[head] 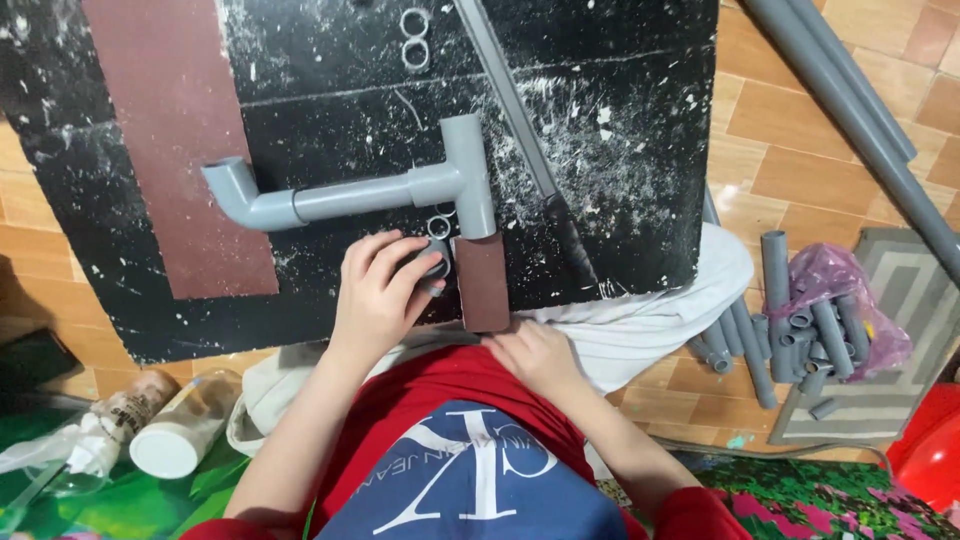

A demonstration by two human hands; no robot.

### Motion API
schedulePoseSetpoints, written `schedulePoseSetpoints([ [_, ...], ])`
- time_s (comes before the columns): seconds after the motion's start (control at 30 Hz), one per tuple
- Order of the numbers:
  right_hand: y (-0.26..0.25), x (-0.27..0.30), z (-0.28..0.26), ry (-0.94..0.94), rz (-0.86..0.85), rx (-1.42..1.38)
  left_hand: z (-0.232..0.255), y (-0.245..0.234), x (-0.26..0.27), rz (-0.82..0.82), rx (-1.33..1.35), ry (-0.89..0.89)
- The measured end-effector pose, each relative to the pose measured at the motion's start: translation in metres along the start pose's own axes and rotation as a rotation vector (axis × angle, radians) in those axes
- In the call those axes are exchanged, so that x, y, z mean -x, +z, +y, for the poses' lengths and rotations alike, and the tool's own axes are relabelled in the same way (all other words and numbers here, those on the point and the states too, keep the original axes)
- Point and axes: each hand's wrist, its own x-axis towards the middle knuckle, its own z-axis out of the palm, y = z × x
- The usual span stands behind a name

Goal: Cutting and sanding PVC pipe sections and fittings to prepare them for assembly using a hacksaw blade and sandpaper.

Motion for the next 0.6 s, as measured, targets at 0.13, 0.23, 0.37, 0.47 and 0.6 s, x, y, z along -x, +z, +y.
schedulePoseSetpoints([
  [0.13, 0.044, 0.037, 0.019, 0.072, 0.052, 0.154, -0.002, -0.006, 0.003, 0.009, -0.025, 0.008],
  [0.23, 0.051, 0.038, 0.015, 0.102, 0.098, 0.186, -0.003, -0.008, 0.005, 0.001, -0.033, -0.014],
  [0.37, 0.053, 0.035, 0.013, 0.112, 0.119, 0.234, -0.004, -0.011, 0.007, -0.009, -0.032, -0.024],
  [0.47, 0.05, 0.028, 0.007, 0.126, 0.153, 0.245, -0.004, -0.012, 0.009, -0.008, -0.042, -0.031],
  [0.6, 0.046, 0.022, 0.004, 0.125, 0.18, 0.223, -0.003, -0.012, 0.013, -0.01, -0.038, -0.051],
])
